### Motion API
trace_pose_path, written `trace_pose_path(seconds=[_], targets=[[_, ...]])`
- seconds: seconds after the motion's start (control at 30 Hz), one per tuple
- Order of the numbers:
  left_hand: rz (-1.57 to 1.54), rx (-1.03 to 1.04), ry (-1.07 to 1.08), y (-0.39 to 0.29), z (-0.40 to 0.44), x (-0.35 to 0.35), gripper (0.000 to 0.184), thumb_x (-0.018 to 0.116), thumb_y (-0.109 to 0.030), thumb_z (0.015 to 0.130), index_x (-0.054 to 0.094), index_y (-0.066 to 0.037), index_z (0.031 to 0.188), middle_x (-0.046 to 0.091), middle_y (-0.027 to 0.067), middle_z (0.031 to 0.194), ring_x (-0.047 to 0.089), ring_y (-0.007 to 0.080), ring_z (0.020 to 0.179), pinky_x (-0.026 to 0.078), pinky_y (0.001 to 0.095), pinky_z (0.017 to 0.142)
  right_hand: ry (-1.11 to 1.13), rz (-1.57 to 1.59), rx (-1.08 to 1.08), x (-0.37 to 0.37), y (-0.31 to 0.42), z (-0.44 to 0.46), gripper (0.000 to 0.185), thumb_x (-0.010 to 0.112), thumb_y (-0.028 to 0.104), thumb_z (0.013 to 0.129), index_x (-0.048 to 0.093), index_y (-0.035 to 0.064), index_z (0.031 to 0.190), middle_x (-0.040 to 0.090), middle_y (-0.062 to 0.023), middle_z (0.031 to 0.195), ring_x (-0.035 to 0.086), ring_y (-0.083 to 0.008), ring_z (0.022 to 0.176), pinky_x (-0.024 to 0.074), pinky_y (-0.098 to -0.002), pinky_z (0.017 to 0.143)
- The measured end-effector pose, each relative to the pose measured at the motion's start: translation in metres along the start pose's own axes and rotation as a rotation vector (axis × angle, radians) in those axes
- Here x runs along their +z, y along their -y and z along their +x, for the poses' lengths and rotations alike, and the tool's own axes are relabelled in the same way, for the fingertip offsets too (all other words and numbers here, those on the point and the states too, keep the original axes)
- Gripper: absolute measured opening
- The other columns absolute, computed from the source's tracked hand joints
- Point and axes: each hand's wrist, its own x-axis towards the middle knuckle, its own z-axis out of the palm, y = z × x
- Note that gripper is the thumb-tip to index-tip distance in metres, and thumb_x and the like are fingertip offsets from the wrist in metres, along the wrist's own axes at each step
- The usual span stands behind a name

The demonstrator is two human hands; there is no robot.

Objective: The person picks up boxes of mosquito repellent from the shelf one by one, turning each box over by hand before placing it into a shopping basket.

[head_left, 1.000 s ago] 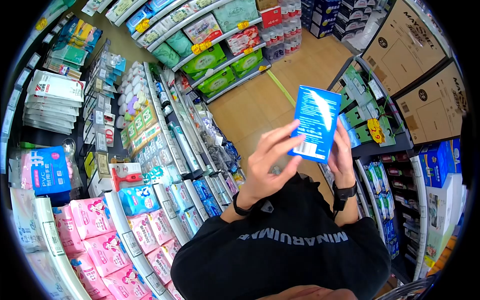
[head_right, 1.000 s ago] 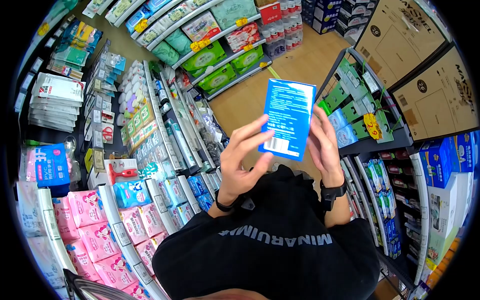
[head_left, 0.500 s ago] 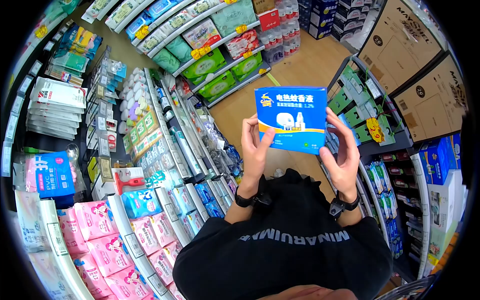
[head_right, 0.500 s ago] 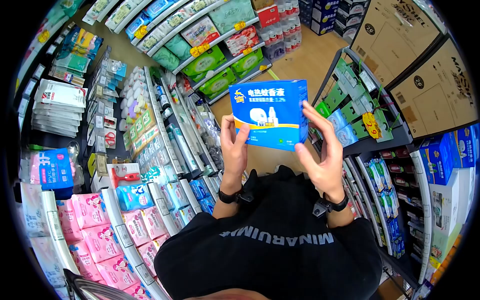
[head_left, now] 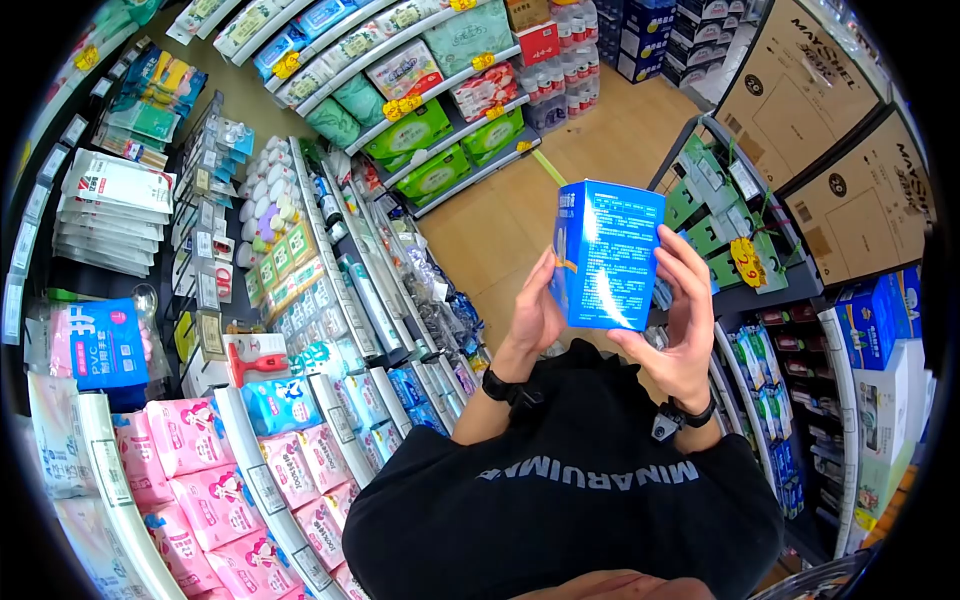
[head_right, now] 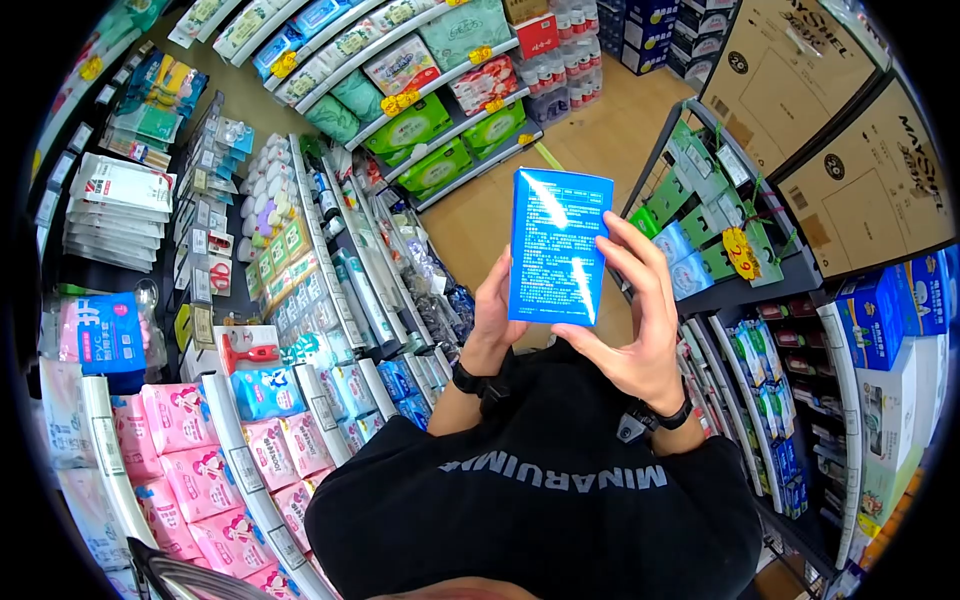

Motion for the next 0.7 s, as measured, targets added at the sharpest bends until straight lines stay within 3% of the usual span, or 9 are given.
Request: trace_pose_path(seconds=[0.17,0.27,0.37,0.47,0.63,0.7], targets=[[0.003,-0.017,-0.02,0.004,-0.001,-0.008,0.047,0.041,-0.032,0.108,0.04,-0.004,0.146,0.056,0.0106,0.139,0.056,0.0212,0.127,0.046,0.0394,0.108,0.033,-0.13,-0.034,-0.002,0.004,0.002,0.074,0.091,0.014,0.069,0.057,0.0011,0.134,0.045,-0.0225,0.149,0.048,-0.0352,0.136,0.0431,-0.0434,0.11],[0.077,0.017,-0.03,-0.001,-0.001,-0.001,0.051,0.039,-0.04,0.109,0.041,-0.005,0.145,0.055,0.0108,0.14,0.055,0.0216,0.129,0.046,0.0401,0.108,-0.005,-0.124,0.026,0.0,0.003,0.004,0.067,0.089,0.013,0.07,0.061,0.0007,0.13,0.045,-0.0218,0.149,0.048,-0.0348,0.136,0.0433,-0.0429,0.11],[0.185,0.101,-0.075,-0.015,-0.002,0.016,0.064,0.03,-0.057,0.107,0.043,-0.005,0.142,0.055,0.0122,0.138,0.051,0.0231,0.131,0.046,0.0445,0.106,-0.107,0.013,0.138,0.004,-0.004,0.004,0.064,0.085,0.011,0.076,0.059,-0.0003,0.134,0.043,-0.0194,0.15,0.049,-0.0297,0.135,0.0453,-0.04,0.107],[0.237,0.144,-0.072,-0.022,-0.005,0.006,0.064,0.026,-0.057,0.107,0.048,-0.004,0.138,0.056,0.0128,0.136,0.053,0.0232,0.129,0.049,0.0442,0.103,-0.178,0.146,0.198,0.005,-0.015,0.006,0.058,0.079,0.008,0.082,0.057,-0.0012,0.135,0.041,-0.0184,0.152,0.048,-0.0256,0.135,0.0457,-0.0366,0.106],[0.52,0.207,-0.2,-0.033,-0.011,0.015,0.052,0.035,-0.049,0.109,0.058,-0.004,0.115,0.065,0.009,0.112,0.064,0.0157,0.105,0.057,0.0339,0.086,-0.22,0.311,0.278,0.007,-0.041,0.003,0.043,0.067,0.005,0.094,0.054,-0.0032,0.134,0.041,-0.0174,0.151,0.051,-0.0216,0.13,0.0453,-0.0353,0.104],[0.619,0.293,-0.261,-0.036,-0.012,0.017,0.042,0.042,-0.043,0.109,0.057,-0.005,0.1,0.063,0.0038,0.093,0.064,0.0101,0.085,0.057,0.0275,0.074,-0.203,0.335,0.322,0.008,-0.048,0.002,0.035,0.061,0.011,0.101,0.054,-0.0038,0.131,0.047,-0.0173,0.147,0.054,-0.0198,0.126,0.043,-0.0362,0.106]])
